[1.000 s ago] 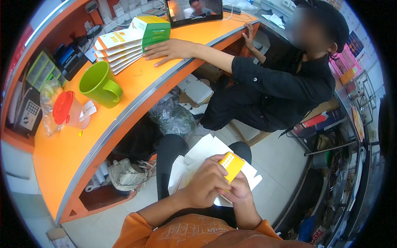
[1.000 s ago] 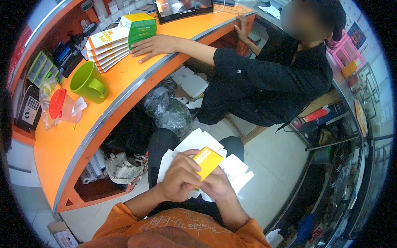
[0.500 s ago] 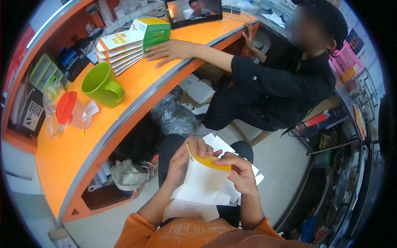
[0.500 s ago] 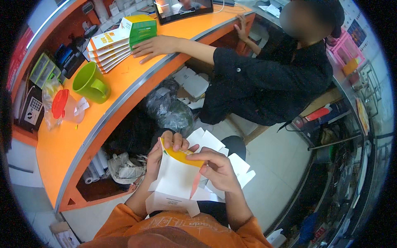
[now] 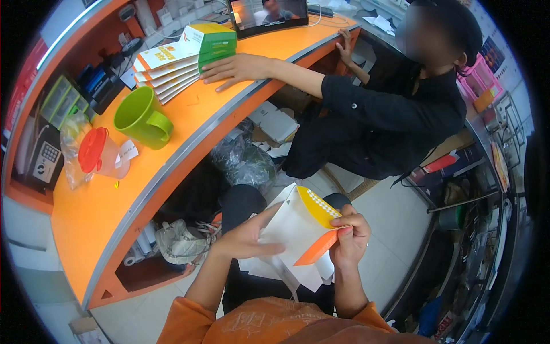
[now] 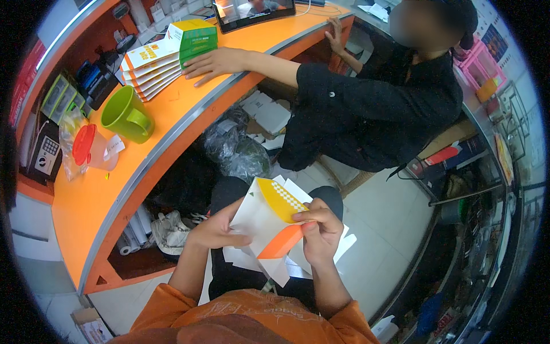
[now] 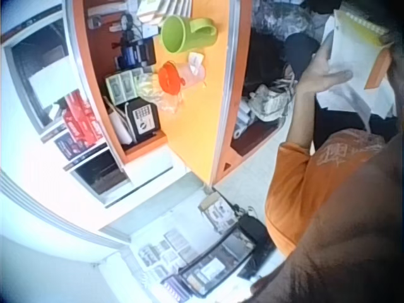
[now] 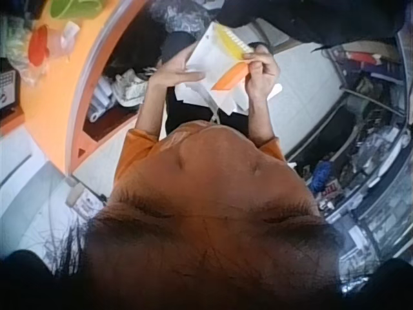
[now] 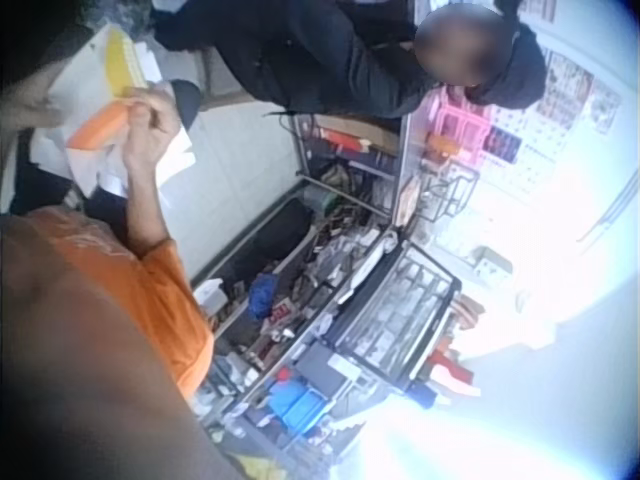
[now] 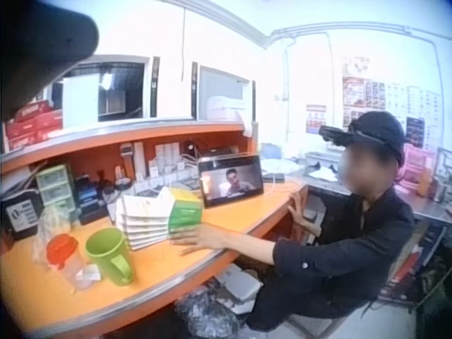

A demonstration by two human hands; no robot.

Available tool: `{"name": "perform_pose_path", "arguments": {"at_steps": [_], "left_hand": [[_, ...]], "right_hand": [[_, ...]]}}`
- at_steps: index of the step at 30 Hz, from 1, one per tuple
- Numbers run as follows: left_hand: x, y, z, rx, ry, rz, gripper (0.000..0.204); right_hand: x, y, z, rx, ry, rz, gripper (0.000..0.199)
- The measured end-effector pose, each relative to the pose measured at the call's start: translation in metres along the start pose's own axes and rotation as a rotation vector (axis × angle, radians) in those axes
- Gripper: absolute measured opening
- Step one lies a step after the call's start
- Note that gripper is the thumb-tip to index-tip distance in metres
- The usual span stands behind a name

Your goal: The person folds and assembles small white and orange cardboard food packaging boxes by hand while sitting at a counter.

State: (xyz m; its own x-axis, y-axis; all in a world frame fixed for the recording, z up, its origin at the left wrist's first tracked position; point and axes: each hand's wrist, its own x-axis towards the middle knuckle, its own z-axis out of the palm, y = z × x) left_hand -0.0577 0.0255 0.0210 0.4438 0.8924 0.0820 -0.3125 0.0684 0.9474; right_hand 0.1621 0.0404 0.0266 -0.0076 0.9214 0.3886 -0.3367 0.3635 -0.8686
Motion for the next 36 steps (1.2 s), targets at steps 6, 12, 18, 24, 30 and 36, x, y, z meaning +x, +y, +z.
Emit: {"name": "perform_pose_path", "arguments": {"at_steps": [6,12,18,24,30,36], "left_hand": [[0.015,0.02,-0.007,0.795,0.129,-0.203,0.035],[0.02,-0.001,0.01,1.344,-0.088,-0.207,0.033],[0.031,-0.009,0.021,1.321,-0.066,0.206,0.008],[0.031,0.003,0.026,1.121,0.472,0.59,0.014],[0.022,-0.022,0.031,0.537,0.582,0.226,0.033],[0.023,-0.035,0.038,0.056,0.633,0.218,0.047]], "right_hand": [[0.002,0.001,-0.008,-0.174,-0.039,-0.07,0.032],[0.03,-0.036,0.002,-1.15,-0.599,-0.233,0.044],[0.005,-0.005,-0.014,-1.369,-0.953,0.285,0.03],[0.014,-0.016,-0.01,-1.286,-0.645,0.166,0.072],[0.02,-0.016,-0.001,-1.173,-0.514,-0.225,0.053],[0.017,-0.01,-0.005,-1.094,-0.607,-0.302,0.054]]}}
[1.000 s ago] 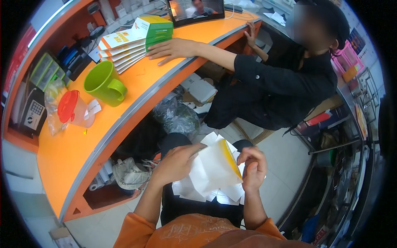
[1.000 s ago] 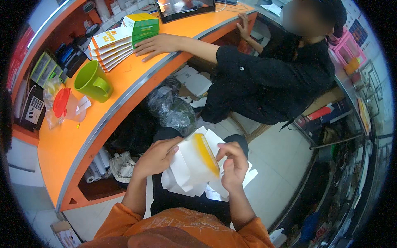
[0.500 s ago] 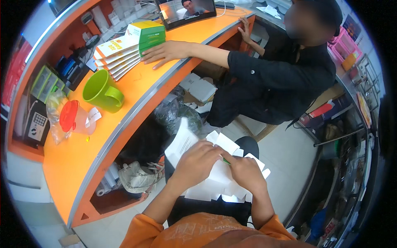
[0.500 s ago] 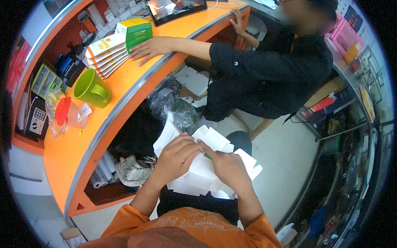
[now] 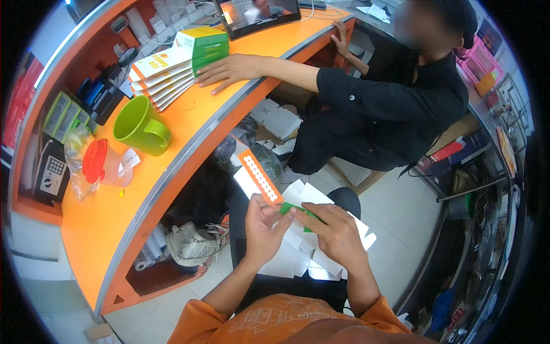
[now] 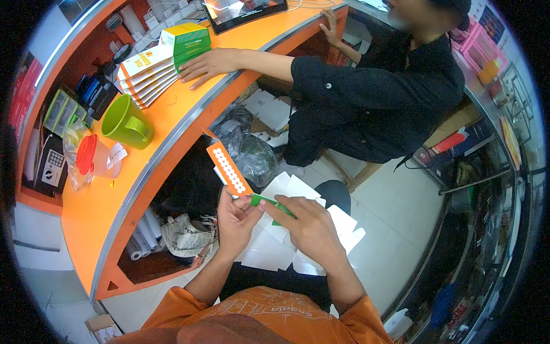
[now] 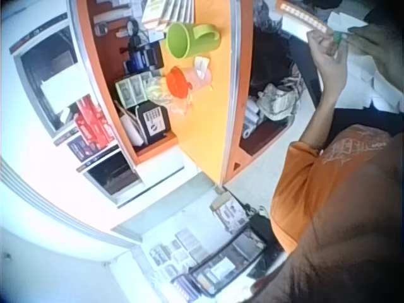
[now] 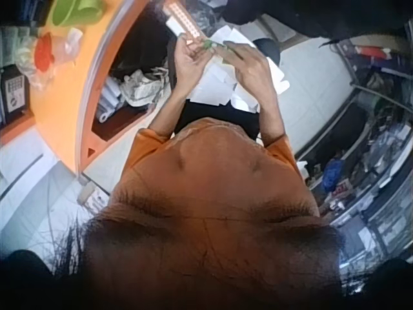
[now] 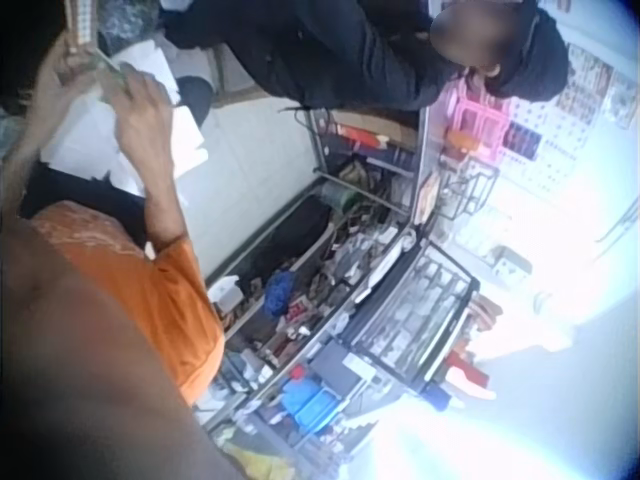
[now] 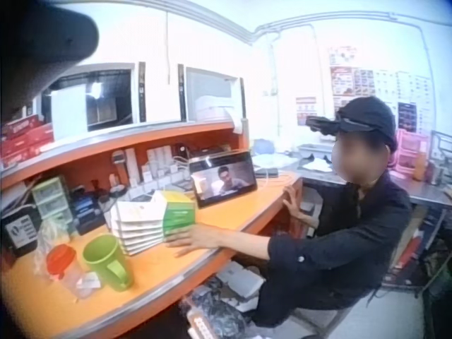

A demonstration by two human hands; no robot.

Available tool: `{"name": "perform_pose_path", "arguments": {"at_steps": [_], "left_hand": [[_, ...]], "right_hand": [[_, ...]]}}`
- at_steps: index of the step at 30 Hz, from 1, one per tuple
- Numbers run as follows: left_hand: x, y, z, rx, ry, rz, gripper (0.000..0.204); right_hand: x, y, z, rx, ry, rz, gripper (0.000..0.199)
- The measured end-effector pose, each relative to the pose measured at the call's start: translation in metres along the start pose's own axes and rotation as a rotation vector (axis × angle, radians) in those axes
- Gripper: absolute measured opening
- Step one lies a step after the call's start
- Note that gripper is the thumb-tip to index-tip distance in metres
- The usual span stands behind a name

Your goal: The person folds and assembles small white and orange cardboard food packaging boxes by hand while sitting at a counter.

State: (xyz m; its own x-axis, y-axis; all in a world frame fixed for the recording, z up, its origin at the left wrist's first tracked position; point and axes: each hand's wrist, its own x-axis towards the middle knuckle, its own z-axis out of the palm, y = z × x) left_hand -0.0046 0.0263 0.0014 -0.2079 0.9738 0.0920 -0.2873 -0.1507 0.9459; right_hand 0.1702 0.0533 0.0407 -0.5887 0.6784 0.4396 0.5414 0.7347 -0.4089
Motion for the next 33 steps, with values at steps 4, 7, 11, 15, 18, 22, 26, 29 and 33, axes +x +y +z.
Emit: {"name": "perform_pose_path", "arguments": {"at_steps": [4,7,11,15,18,22,26,29,33], "left_hand": [[-0.006,-0.001,0.002,-0.113,0.036,-0.038,0.04],[-0.015,-0.013,0.003,-0.112,0.052,-0.012,0.039],[-0.038,-0.025,0.02,0.07,0.217,0.088,0.044],[-0.048,-0.033,0.027,0.081,0.29,0.094,0.048],[-0.049,-0.036,0.024,0.024,0.247,0.07,0.052],[-0.046,-0.04,0.019,-0.063,0.179,0.027,0.056],[-0.045,-0.036,0.01,-0.126,0.106,-0.022,0.061],[-0.045,-0.038,0.004,-0.176,0.066,-0.056,0.065],[-0.046,-0.035,-0.009,-0.237,-0.01,-0.115,0.069]], "right_hand": [[-0.001,-0.01,-0.001,0.289,0.034,0.218,0.043],[-0.01,-0.013,0.009,0.593,0.282,0.39,0.022],[-0.009,-0.021,0.021,0.802,0.554,0.4,0.007],[-0.01,-0.023,0.022,0.784,0.629,0.314,0.008],[-0.007,-0.027,0.024,0.672,0.623,0.24,0.01],[-0.006,-0.029,0.023,0.605,0.655,0.232,0.01],[-0.007,-0.029,0.019,0.604,0.534,0.209,0.009],[-0.006,-0.025,0.017,0.618,0.435,0.205,0.008],[-0.012,-0.021,0.017,0.647,0.345,0.188,0.011]]}}
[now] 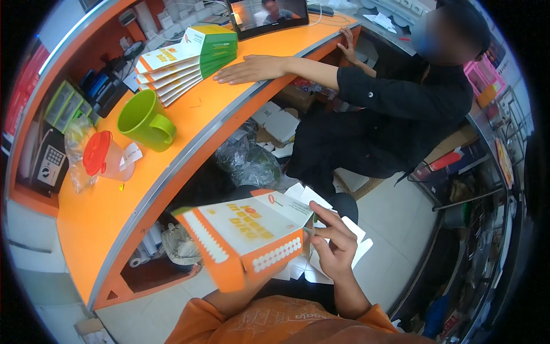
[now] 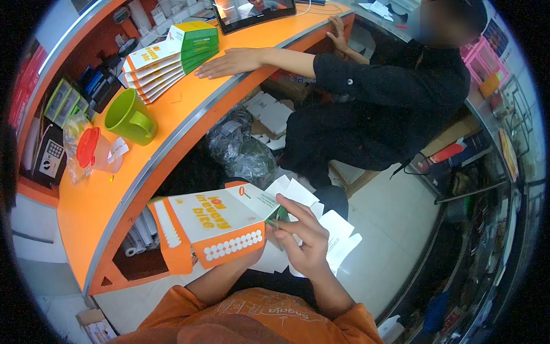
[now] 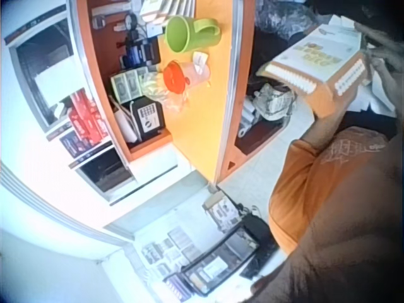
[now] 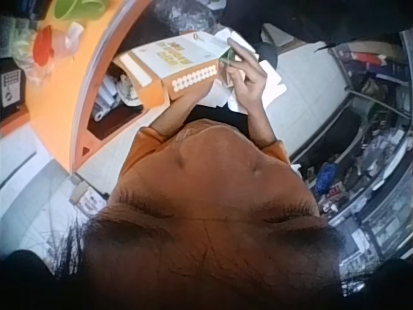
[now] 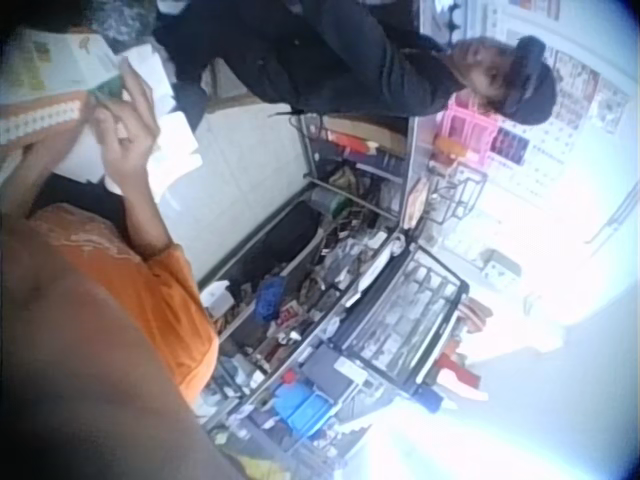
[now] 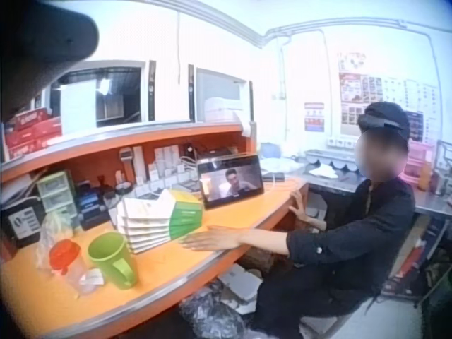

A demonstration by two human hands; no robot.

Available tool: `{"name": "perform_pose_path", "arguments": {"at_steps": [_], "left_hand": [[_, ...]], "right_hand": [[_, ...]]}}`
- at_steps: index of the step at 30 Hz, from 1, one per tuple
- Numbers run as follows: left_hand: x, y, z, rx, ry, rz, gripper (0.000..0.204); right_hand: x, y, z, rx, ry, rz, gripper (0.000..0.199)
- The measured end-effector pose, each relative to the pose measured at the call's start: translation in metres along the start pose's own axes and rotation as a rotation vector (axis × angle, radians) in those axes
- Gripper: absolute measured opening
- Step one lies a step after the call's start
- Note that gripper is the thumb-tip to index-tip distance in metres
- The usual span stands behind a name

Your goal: The person folds and assembles small white and orange cardboard food packaging boxes by hand while sitting at a counter.

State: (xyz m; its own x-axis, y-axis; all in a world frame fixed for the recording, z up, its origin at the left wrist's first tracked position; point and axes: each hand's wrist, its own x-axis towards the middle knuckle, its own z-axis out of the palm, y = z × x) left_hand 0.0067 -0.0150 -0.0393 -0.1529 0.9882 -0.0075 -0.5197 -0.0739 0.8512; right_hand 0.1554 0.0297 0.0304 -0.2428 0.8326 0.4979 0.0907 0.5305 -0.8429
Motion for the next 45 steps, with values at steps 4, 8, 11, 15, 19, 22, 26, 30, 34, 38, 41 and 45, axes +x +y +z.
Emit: {"name": "perform_pose_path", "arguments": {"at_steps": [4,8,11,15,19,22,26,30,34,38,41,45], "left_hand": [[0.0,0.0,-0.012,-0.071,-0.096,-0.083,0.074],[-0.001,-0.006,-0.025,-0.128,-0.251,-0.178,0.079],[0.002,-0.01,-0.027,-0.124,-0.395,-0.23,0.082],[0.015,0.012,0.012,-0.089,-0.447,-0.197,0.08],[0.018,0.016,0.017,0.036,-0.239,-0.174,0.051],[0.023,0.02,0.009,0.093,-0.173,-0.095,0.038],[0.027,0.023,-0.016,0.022,-0.308,-0.011,0.035],[0.03,0.032,-0.036,-0.02,-0.446,-0.062,0.035],[0.038,0.041,-0.049,-0.017,-0.564,-0.127,0.036],[0.046,0.048,-0.047,0.128,-0.495,-0.199,0.038],[0.054,0.037,-0.051,0.301,-0.391,-0.174,0.037],[0.06,0.046,-0.049,0.305,-0.38,-0.185,0.033]], "right_hand": [[-0.007,0.002,-0.002,0.479,0.135,0.251,0.012],[-0.007,0.008,-0.008,0.345,-0.02,0.118,0.026],[-0.001,0.011,-0.009,0.299,-0.11,0.201,0.078],[0.007,0.014,-0.017,-0.163,-0.145,0.237,0.097],[0.001,0.018,-0.009,-0.4,-0.21,0.258,0.1],[0.002,0.018,-0.014,-0.14,-0.226,0.206,0.093],[-0.002,0.02,-0.02,0.133,-0.069,0.361,0.086],[-0.02,0.045,-0.035,0.339,0.077,0.609,0.067],[-0.029,0.049,-0.043,0.707,0.018,0.568,0.043],[-0.023,0.034,-0.039,0.602,-0.095,0.41,0.017],[-0.014,0.013,-0.018,0.372,-0.234,0.393,0.014],[-0.012,0.009,-0.003,0.217,-0.403,0.413,0.015]]}}
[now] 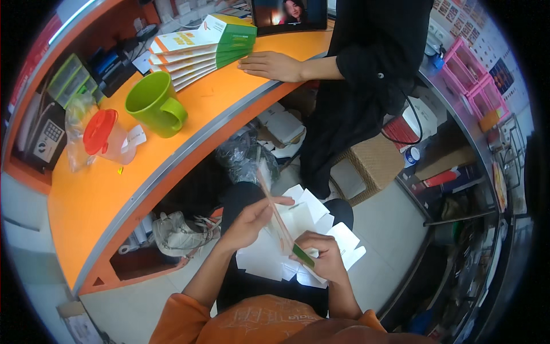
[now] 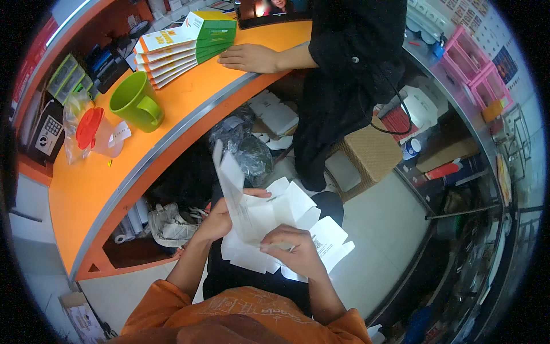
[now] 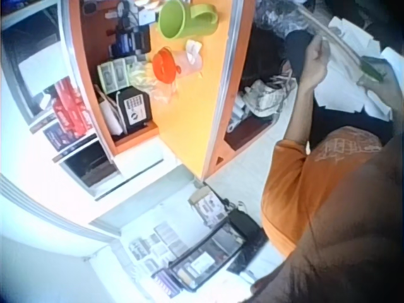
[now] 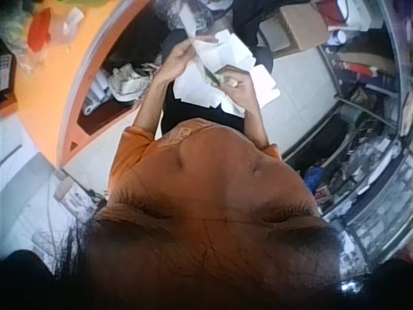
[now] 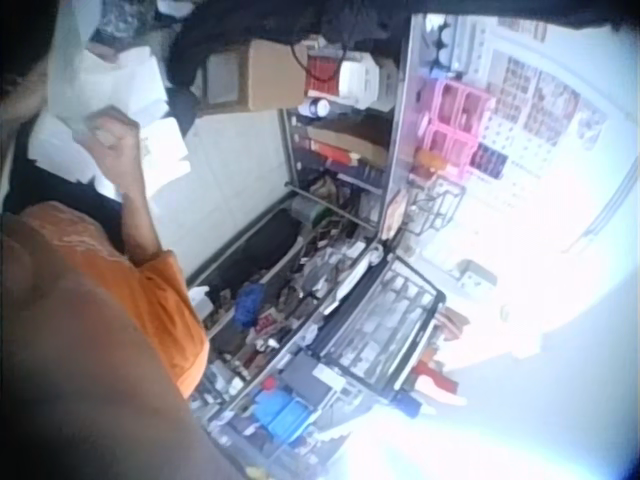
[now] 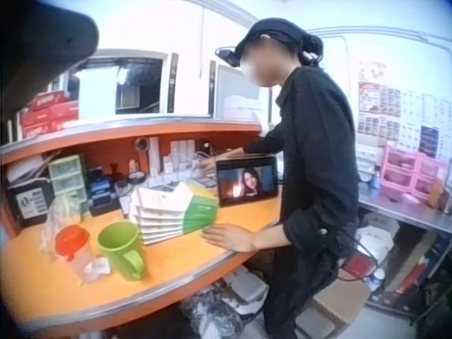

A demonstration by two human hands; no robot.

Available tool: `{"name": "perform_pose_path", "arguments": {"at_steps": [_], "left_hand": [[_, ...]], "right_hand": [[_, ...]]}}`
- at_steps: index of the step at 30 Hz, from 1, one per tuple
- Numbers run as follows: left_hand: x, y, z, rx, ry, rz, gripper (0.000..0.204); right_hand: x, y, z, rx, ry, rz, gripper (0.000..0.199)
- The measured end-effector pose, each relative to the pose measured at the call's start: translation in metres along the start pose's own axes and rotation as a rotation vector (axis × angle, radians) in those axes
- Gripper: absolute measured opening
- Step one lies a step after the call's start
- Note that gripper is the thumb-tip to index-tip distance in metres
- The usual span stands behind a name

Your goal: The person folds and assembles small white and orange cardboard food packaging boxes by hand while sitting at a counter.

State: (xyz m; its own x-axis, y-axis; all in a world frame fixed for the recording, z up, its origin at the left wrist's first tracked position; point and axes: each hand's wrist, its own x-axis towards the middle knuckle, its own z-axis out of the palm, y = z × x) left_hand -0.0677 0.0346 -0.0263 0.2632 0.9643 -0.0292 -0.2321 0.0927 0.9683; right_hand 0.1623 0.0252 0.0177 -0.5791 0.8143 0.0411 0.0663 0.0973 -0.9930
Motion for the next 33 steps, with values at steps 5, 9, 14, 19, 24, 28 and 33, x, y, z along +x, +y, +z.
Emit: {"name": "perform_pose_path", "arguments": {"at_steps": [5,9,14,19,24,28,33], "left_hand": [[-0.005,-0.006,-0.003,0.071,0.003,-0.078,0.028],[0.0,-0.009,-0.002,0.213,-0.001,-0.086,0.029],[0.009,-0.011,0.022,0.244,0.138,-0.092,0.048],[0.004,0.008,0.054,0.4,-0.081,0.276,0.081],[0.0,0.0,0.065,0.747,-0.145,0.182,0.089],[-0.005,0.0,0.071,0.781,-0.003,0.221,0.071],[-0.003,-0.012,0.071,0.692,0.223,0.424,0.044]], "right_hand": [[-0.014,0.016,0.026,-0.036,-0.013,0.082,0.036],[-0.014,0.02,0.035,-0.013,0.028,0.062,0.045],[-0.009,0.022,0.036,0.156,0.264,0.056,0.035],[0.004,0.04,0.026,0.351,0.737,0.188,0.027],[0.008,0.038,0.029,0.673,0.788,0.153,0.024],[0.005,0.038,0.019,0.604,0.766,0.191,0.017],[0.005,0.045,-0.004,0.453,0.771,0.147,0.012]]}}
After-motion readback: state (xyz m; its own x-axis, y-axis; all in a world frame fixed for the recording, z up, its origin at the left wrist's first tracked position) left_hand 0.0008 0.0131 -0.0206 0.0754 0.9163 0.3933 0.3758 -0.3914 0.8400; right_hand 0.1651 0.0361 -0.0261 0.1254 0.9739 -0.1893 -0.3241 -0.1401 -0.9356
